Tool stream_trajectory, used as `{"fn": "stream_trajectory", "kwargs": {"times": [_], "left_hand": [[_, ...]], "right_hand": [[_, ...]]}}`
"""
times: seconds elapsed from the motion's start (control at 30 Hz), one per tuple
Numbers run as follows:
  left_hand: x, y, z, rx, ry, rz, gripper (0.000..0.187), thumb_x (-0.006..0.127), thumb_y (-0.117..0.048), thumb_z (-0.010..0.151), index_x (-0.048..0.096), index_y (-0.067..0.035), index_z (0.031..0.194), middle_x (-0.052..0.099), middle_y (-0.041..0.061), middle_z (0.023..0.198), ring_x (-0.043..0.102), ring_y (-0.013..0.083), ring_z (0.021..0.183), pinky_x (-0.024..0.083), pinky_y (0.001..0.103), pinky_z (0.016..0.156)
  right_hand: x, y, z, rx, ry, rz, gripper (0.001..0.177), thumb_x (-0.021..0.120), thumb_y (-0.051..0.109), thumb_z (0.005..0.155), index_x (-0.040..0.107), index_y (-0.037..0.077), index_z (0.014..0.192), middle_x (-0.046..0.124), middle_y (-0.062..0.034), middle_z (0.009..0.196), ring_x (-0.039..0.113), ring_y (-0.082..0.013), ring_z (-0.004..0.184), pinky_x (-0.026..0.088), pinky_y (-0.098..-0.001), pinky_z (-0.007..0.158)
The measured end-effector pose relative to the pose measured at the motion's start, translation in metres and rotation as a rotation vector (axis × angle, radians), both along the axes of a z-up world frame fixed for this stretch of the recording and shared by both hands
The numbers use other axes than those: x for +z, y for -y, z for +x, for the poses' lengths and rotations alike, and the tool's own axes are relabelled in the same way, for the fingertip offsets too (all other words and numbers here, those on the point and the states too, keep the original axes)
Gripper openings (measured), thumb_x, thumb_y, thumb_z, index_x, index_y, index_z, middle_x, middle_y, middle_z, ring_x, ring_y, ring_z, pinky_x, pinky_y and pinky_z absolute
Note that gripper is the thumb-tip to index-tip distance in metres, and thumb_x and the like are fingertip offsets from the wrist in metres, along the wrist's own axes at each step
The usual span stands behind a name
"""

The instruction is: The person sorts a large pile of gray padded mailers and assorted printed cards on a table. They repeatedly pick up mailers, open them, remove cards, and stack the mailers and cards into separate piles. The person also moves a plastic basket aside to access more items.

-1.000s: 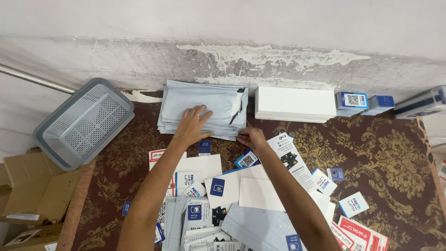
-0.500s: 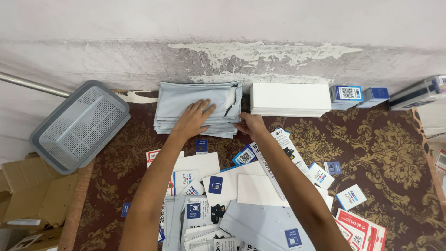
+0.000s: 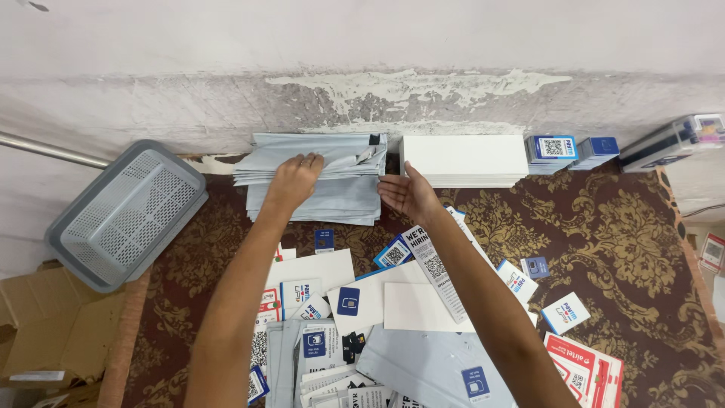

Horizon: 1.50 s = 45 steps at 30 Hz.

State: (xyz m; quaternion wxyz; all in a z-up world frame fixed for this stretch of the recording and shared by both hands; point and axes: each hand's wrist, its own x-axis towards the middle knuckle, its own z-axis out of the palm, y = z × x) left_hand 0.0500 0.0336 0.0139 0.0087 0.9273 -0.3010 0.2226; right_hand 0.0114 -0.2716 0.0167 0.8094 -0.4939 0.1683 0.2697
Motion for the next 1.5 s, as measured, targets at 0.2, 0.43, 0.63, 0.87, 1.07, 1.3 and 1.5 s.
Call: {"fn": "stream_trajectory", "kwargs": {"times": [0.2,0.43,0.63,0.87,1.07,1.3,1.5], "left_hand": [[0.094,-0.02,-0.082,-0.461,0.1,-0.222,0.036,0.068,0.003,0.087,0.072,-0.015,0.118,0.073,0.004,0.128,0.071,0.0229,0.119,0.055,0.04,0.102],[0.103,-0.033,-0.161,-0.57,0.023,-0.193,0.035,0.065,-0.015,0.092,0.07,-0.025,0.125,0.053,0.0,0.149,0.051,0.0256,0.133,0.043,0.048,0.116],[0.078,-0.06,-0.126,0.285,-0.941,-1.134,0.097,0.071,-0.032,0.081,0.015,-0.03,0.161,0.05,0.007,0.151,0.063,0.0301,0.124,0.051,0.048,0.105],[-0.033,-0.134,-0.061,0.433,-1.152,-1.872,0.089,0.047,-0.073,0.093,0.04,-0.009,0.154,0.051,0.015,0.154,0.05,0.0287,0.138,0.04,0.049,0.108],[-0.1,-0.125,-0.014,0.834,-0.747,-1.337,0.047,0.078,-0.041,0.089,0.068,-0.001,0.111,0.072,0.017,0.103,0.065,0.0234,0.086,0.052,0.04,0.07],[-0.094,-0.108,-0.03,0.871,-0.446,-1.356,0.034,0.083,-0.019,0.081,0.073,-0.001,0.109,0.075,0.009,0.085,0.069,0.0166,0.076,0.052,0.031,0.071],[-0.077,-0.107,-0.023,0.98,-0.376,-0.77,0.063,0.077,-0.027,0.085,0.059,-0.012,0.144,0.053,0.024,0.146,0.047,0.0378,0.132,0.032,0.051,0.104]], "right_hand": [[0.042,0.014,-0.042,0.192,0.047,0.468,0.101,0.029,0.083,0.083,0.042,0.004,0.144,0.06,-0.0212,0.134,0.069,-0.0287,0.113,0.059,-0.0442,0.095],[-0.008,-0.044,-0.127,0.484,-0.004,-0.133,0.09,0.083,0.043,0.073,0.047,-0.002,0.142,0.066,-0.0179,0.131,0.067,-0.0286,0.117,0.059,-0.0427,0.091],[-0.046,-0.078,-0.144,0.065,-0.102,0.105,0.074,0.081,0.032,0.084,0.052,-0.011,0.137,0.067,-0.0212,0.13,0.067,-0.0298,0.119,0.059,-0.0381,0.096],[-0.062,-0.164,-0.042,-0.197,-0.134,0.149,0.059,0.077,0.029,0.088,0.056,-0.003,0.133,0.06,-0.0149,0.131,0.06,-0.0256,0.12,0.061,-0.0286,0.092],[-0.082,-0.173,0.001,-0.15,-0.165,0.046,0.053,0.079,0.02,0.088,0.055,-0.006,0.128,0.061,-0.0144,0.131,0.067,-0.0258,0.115,0.061,-0.0254,0.082],[-0.051,-0.145,-0.009,0.25,-0.068,-0.183,0.071,0.071,0.052,0.089,0.062,-0.01,0.122,0.076,-0.0181,0.11,0.077,-0.0226,0.096,0.065,-0.0198,0.074],[-0.026,-0.088,-0.033,-0.207,0.057,-0.793,0.05,0.077,0.045,0.09,0.076,-0.004,0.099,0.077,-0.0149,0.088,0.071,-0.0255,0.074,0.049,-0.0368,0.067]]}}
